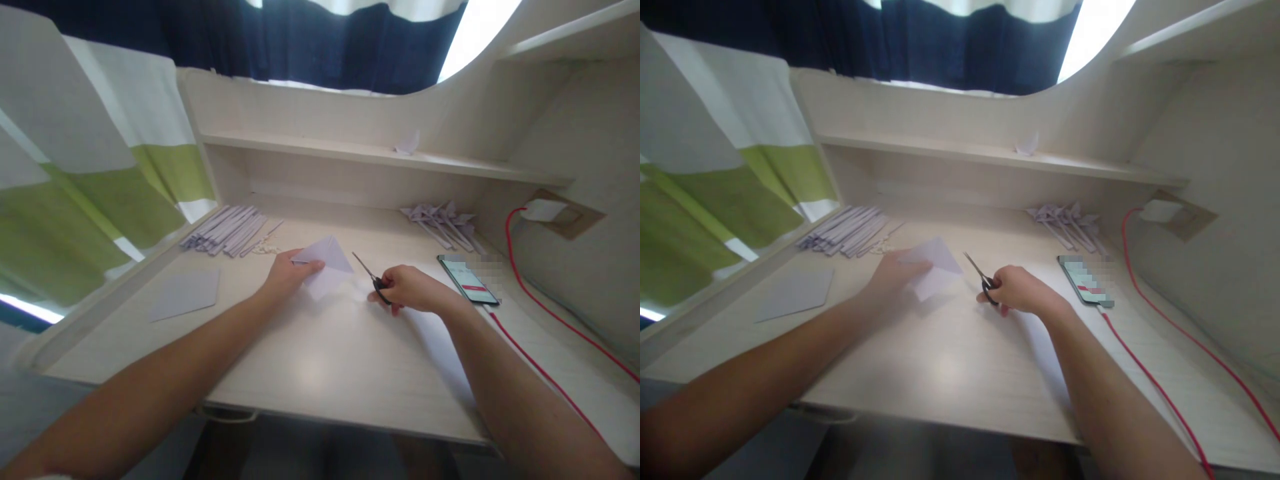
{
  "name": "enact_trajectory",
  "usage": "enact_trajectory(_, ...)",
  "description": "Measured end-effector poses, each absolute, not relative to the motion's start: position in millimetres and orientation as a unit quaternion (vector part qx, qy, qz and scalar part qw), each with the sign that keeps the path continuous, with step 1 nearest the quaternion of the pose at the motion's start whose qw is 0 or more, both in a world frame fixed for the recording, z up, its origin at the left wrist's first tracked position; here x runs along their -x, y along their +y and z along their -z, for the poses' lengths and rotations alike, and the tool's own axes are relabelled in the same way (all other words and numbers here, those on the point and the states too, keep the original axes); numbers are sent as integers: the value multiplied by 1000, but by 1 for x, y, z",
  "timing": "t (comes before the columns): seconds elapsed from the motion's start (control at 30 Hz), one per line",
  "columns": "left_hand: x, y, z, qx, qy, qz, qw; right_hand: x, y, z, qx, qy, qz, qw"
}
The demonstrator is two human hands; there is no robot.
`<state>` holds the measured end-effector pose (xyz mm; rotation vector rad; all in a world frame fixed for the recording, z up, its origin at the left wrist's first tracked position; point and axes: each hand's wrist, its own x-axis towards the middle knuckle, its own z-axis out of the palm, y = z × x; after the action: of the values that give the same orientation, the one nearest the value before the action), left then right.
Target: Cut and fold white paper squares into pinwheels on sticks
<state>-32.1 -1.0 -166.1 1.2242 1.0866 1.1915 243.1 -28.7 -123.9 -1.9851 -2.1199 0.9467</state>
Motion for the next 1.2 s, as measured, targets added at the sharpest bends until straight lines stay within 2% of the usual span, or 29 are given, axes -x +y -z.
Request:
enact_trajectory(0.23,28,-12,163,-508,450,-491,546,-229,-32,129,617,-718,-300,117)
enact_trajectory(0.43,31,-5,161,-514,428,-527,524,-224,-37,137,656,-705,-217,159)
enact_trajectory(0.63,20,-11,107,-531,371,-582,491,-225,-43,123,633,-723,-174,214)
enact_trajectory(0.73,7,-13,69,-539,318,-619,474,-223,-56,88,594,-718,-118,343)
enact_trajectory(0.8,-4,-13,46,-535,262,-657,462,-217,-68,59,476,-693,-55,538)
enact_trajectory(0.83,-10,-13,36,-530,237,-677,452,-212,-75,46,420,-696,-37,581)
enact_trajectory(0.93,-25,-17,15,-517,194,-719,421,-199,-86,19,321,-755,-24,571)
enact_trajectory(1.2,-40,-22,15,-520,204,-742,371,-200,-80,8,304,-768,-17,564)
